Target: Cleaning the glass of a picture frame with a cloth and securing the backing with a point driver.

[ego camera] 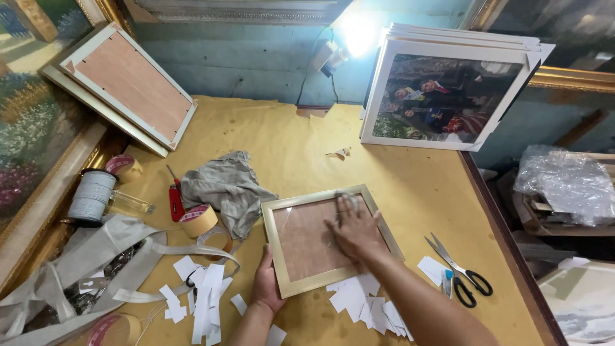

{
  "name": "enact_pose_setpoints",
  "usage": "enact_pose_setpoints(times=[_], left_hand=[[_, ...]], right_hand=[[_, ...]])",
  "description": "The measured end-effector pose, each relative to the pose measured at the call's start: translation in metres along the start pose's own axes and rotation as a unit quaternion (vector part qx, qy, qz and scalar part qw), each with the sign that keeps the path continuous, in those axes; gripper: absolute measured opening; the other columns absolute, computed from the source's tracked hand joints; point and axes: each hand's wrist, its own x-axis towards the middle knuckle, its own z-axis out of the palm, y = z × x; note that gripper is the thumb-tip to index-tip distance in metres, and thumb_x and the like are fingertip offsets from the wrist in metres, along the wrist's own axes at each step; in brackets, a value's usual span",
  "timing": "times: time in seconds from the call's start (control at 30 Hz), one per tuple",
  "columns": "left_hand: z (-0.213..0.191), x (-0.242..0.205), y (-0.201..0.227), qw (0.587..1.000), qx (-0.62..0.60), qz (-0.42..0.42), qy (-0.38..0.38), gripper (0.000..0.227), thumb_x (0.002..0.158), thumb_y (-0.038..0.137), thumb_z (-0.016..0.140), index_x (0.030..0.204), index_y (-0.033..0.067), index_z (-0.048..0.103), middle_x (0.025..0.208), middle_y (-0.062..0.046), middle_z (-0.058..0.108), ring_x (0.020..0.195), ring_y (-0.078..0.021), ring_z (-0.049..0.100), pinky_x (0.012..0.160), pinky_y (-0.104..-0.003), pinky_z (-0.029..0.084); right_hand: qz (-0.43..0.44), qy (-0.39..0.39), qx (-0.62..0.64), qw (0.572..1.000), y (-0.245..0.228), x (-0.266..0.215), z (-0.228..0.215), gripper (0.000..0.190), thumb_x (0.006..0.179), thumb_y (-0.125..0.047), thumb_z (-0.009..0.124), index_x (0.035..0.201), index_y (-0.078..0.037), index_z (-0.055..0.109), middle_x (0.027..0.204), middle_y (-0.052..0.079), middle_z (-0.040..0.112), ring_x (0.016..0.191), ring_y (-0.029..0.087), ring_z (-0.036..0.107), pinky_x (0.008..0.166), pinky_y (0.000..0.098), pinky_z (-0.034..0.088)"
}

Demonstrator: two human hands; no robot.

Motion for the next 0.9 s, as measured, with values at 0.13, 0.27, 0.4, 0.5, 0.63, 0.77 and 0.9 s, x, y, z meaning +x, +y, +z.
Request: enact_pose_setpoints(times=[0.13, 0.27, 0.4, 0.5, 0.63, 0.77, 0.9], left_hand=[[0.0, 0.0, -0.001, 1.0, 0.01, 0.0, -0.002, 0.068, 0.078, 0.053, 0.034, 0.125, 0.0047, 0.045, 0.121, -0.021, 0.05, 0.111, -0.0357, 0.047, 0.093, -0.045, 0.037], [0.001, 0.001, 0.0, 1.0, 0.002, 0.012, -0.01, 0.066, 0.08, 0.052, 0.033, 0.126, 0.0051, 0.045, 0.121, -0.02, 0.05, 0.112, -0.0345, 0.046, 0.096, -0.045, 0.036], [-0.025, 0.022, -0.005, 0.99, -0.072, 0.015, -0.117, 0.055, 0.087, 0.049, 0.031, 0.124, 0.0106, 0.044, 0.127, -0.008, 0.046, 0.12, -0.0218, 0.04, 0.103, -0.034, 0.028], [-0.033, 0.027, -0.007, 0.991, -0.072, -0.059, -0.094, 0.061, 0.081, 0.06, 0.04, 0.109, 0.0079, 0.054, 0.11, -0.013, 0.056, 0.108, -0.0261, 0.05, 0.097, -0.036, 0.036], [0.009, -0.009, 0.002, 1.0, 0.003, -0.023, -0.009, 0.07, 0.079, 0.056, 0.031, 0.126, 0.0043, 0.043, 0.124, -0.018, 0.048, 0.117, -0.0322, 0.043, 0.101, -0.042, 0.031], [0.002, -0.005, 0.001, 1.0, 0.027, 0.01, 0.008, 0.064, 0.08, 0.052, 0.032, 0.125, 0.0074, 0.044, 0.123, -0.016, 0.049, 0.115, -0.0313, 0.045, 0.099, -0.043, 0.034], [-0.01, 0.008, -0.009, 0.999, 0.012, 0.044, 0.01, 0.051, 0.079, 0.059, 0.044, 0.112, 0.0228, 0.059, 0.114, -0.007, 0.058, 0.099, -0.0247, 0.058, 0.096, -0.04, 0.041]], right_hand=[[0.112, 0.016, 0.022, 0.993, 0.025, 0.008, 0.008, 0.073, 0.08, -0.062, 0.012, 0.14, -0.024, 0.0, 0.148, -0.009, -0.005, 0.136, 0.027, -0.006, 0.099, 0.0652, 0.002], [0.078, -0.029, 0.034, 0.996, -0.037, -0.038, -0.011, 0.075, 0.082, -0.058, 0.014, 0.139, -0.016, -0.011, 0.148, 0.001, -0.012, 0.135, 0.022, -0.011, 0.1, 0.0589, 0.002], [-0.197, -0.093, 0.024, 0.976, -0.085, -0.086, 0.003, 0.072, 0.083, -0.052, 0.016, 0.139, -0.012, -0.005, 0.147, 0.003, -0.011, 0.133, 0.025, -0.016, 0.1, 0.0577, -0.013], [-0.278, -0.002, -0.028, 0.96, -0.062, -0.086, 0.048, 0.067, 0.087, -0.047, 0.026, 0.139, -0.008, 0.009, 0.147, 0.005, 0.006, 0.134, 0.027, -0.004, 0.093, 0.0688, 0.0], [-0.133, -0.071, -0.057, 0.987, -0.012, -0.097, 0.021, 0.07, 0.085, -0.053, 0.018, 0.14, -0.015, -0.001, 0.148, -0.002, -0.007, 0.135, 0.022, -0.006, 0.098, 0.0641, -0.004], [0.082, -0.082, -0.035, 0.993, 0.05, -0.085, 0.021, 0.077, 0.077, -0.064, 0.004, 0.138, -0.02, -0.014, 0.145, -0.004, -0.021, 0.134, 0.017, -0.018, 0.101, 0.0618, -0.006], [0.096, -0.05, -0.067, 0.992, 0.036, -0.089, 0.022, 0.073, 0.084, -0.06, 0.015, 0.14, -0.015, 0.005, 0.148, 0.005, 0.004, 0.135, 0.03, -0.002, 0.099, 0.0677, 0.001]])
